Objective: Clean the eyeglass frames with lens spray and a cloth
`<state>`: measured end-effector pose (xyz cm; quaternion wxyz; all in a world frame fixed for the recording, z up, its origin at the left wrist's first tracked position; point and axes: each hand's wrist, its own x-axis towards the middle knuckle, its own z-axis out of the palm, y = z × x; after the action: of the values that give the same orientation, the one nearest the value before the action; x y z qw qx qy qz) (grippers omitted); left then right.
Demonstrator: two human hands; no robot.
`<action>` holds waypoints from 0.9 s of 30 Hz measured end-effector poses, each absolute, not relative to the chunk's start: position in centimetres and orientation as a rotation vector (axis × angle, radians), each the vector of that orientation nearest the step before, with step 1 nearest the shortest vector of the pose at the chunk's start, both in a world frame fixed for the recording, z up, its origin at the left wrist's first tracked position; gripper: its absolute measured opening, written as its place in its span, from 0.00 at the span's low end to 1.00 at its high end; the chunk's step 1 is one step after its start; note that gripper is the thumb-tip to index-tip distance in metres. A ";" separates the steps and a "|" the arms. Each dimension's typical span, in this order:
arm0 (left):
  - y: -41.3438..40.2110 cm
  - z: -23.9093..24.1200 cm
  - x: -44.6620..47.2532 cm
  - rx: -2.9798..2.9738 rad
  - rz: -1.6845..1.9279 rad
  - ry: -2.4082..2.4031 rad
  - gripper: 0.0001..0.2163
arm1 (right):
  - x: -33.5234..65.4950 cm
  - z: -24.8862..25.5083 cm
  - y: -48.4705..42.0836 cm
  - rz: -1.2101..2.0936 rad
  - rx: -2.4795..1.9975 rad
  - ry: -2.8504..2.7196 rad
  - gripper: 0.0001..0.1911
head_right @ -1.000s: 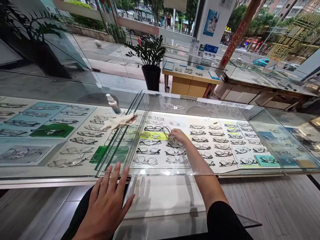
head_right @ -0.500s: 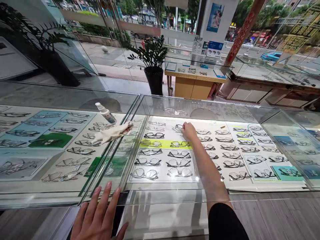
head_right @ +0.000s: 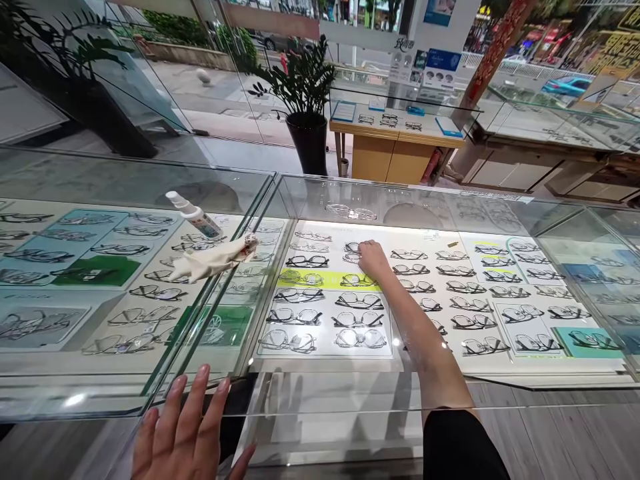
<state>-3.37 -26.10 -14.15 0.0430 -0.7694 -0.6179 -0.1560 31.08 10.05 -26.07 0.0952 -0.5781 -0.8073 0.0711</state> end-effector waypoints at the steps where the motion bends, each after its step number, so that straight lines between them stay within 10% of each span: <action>1: -26.1 -14.1 -3.4 -2.356 -0.478 -1.886 0.49 | 31.0 -26.1 10.1 0.201 -1.717 -2.391 0.19; 27: -26.2 -13.9 -3.1 -2.381 -0.454 -1.958 0.47 | 32.3 -24.9 6.9 0.072 -1.677 -2.476 0.12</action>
<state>-3.09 -26.20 -13.93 0.0132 -0.7641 -0.6283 -0.1457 32.27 6.93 -24.89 0.0750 -0.5590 -0.8254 0.0241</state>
